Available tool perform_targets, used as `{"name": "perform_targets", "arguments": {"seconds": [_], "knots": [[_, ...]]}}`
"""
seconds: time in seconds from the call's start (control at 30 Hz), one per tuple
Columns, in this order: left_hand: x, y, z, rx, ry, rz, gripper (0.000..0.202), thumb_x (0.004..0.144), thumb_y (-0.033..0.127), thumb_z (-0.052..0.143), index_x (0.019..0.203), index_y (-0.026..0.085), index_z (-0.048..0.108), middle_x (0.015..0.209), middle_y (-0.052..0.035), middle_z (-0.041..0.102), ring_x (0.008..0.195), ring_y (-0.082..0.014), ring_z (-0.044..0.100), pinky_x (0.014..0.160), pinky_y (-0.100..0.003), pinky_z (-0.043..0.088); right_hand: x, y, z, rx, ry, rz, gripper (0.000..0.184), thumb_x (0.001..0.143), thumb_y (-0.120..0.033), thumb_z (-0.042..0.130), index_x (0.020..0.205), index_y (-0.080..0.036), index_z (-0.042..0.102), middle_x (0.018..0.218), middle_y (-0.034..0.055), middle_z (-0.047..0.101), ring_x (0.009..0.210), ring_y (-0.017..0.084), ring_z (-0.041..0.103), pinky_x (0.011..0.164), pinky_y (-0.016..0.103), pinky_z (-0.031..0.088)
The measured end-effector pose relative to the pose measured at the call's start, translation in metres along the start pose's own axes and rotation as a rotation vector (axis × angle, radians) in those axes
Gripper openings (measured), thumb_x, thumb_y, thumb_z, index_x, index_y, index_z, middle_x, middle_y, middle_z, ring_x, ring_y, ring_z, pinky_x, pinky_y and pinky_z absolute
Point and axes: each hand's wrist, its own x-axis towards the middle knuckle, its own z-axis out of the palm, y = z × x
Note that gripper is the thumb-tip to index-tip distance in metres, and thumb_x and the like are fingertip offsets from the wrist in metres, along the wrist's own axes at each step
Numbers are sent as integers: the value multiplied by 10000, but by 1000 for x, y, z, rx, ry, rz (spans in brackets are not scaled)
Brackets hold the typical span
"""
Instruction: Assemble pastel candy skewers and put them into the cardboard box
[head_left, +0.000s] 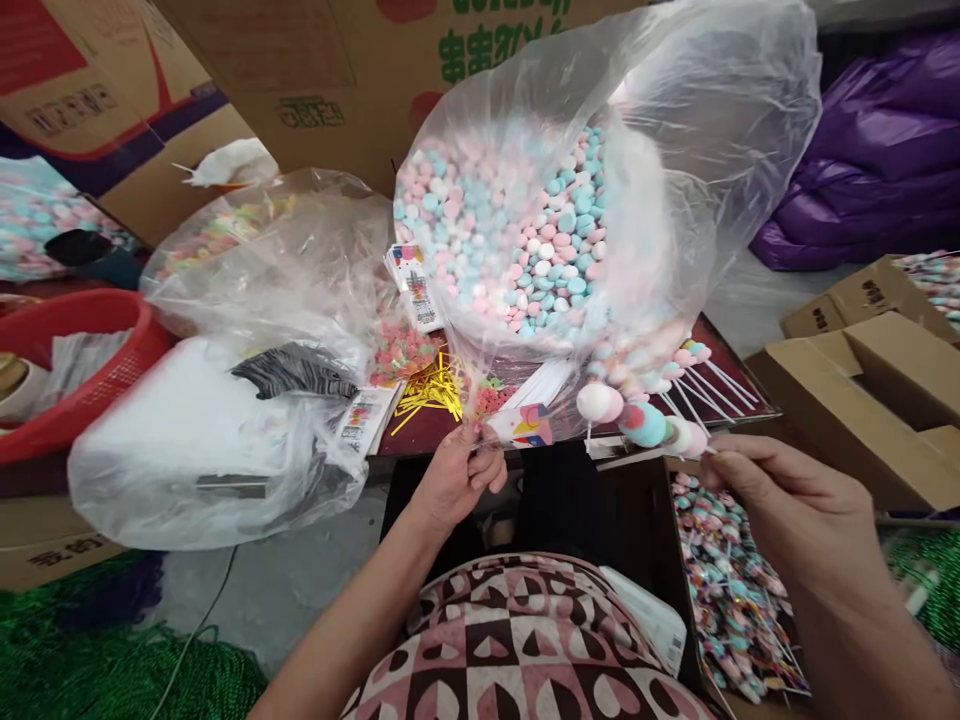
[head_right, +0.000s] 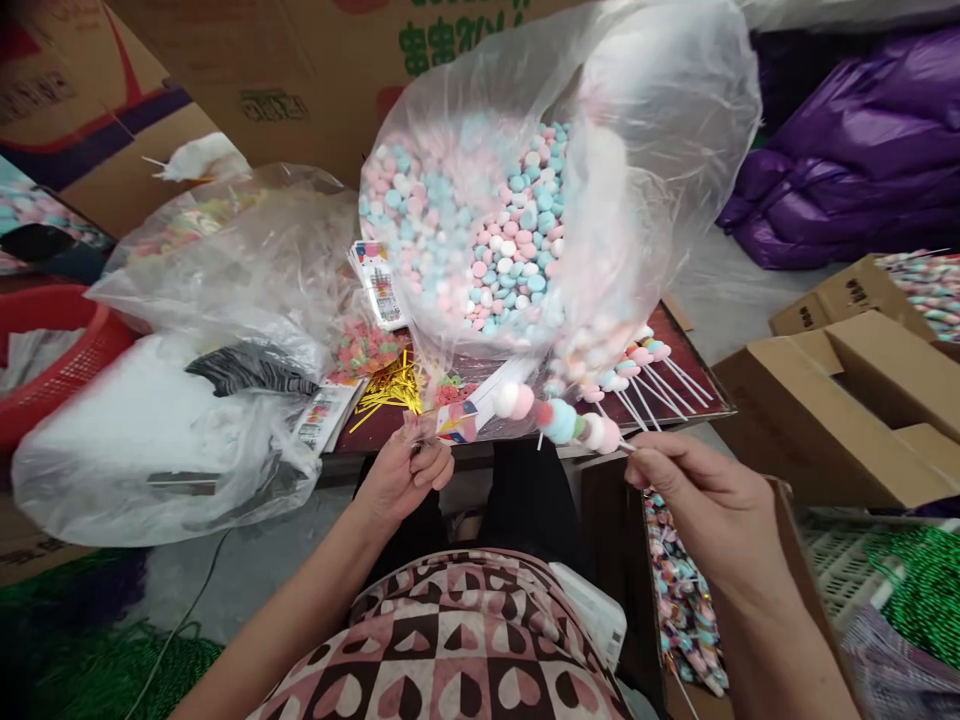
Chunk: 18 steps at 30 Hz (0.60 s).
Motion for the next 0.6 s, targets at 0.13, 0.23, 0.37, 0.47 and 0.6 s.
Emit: {"name": "perform_targets", "arguments": {"seconds": [0.13, 0.23, 0.37, 0.47, 0.6], "knots": [[-2, 2, 0, 22, -28, 1, 430, 713, 554, 758, 705, 160, 586, 399, 128, 203, 325, -42, 224, 395, -205, 370, -1, 1, 6, 62, -153, 0, 114, 811, -356, 714, 786, -246, 736, 656, -6, 653, 608, 149, 589, 586, 272, 470], [-4, 2, 1, 20, -37, -9, 449, 717, 580, 743, 730, 156, 598, 400, 126, 206, 330, -46, 216, 394, -209, 365, 1, 5, 6, 30, -173, 8, 105, 807, -356, 718, 810, -255, 747, 668, -4, 666, 608, 150, 601, 581, 267, 482], [-4, 3, 1, 7, -29, -26, 450, 711, 576, 750, 731, 154, 594, 401, 127, 196, 331, -46, 194, 391, -214, 357, 0, 11, 2, -34, -187, -4, 131, 818, -378, 698, 812, -254, 741, 690, 5, 684, 624, 170, 626, 611, 290, 511], [-2, 3, -2, 35, -29, -32, 472, 701, 598, 747, 722, 153, 589, 399, 128, 201, 329, -44, 200, 388, -214, 354, -1, 10, -3, -123, -200, -27, 144, 810, -397, 700, 835, -263, 747, 726, 9, 719, 647, 186, 664, 644, 300, 530], [-1, 5, -8, 146, -10, 3, 466, 752, 596, 702, 701, 151, 574, 422, 122, 234, 348, -38, 235, 421, -215, 381, 4, 4, -10, -269, -184, -130, 144, 800, -417, 707, 842, -289, 758, 776, 9, 754, 683, 195, 688, 661, 306, 526]]}}
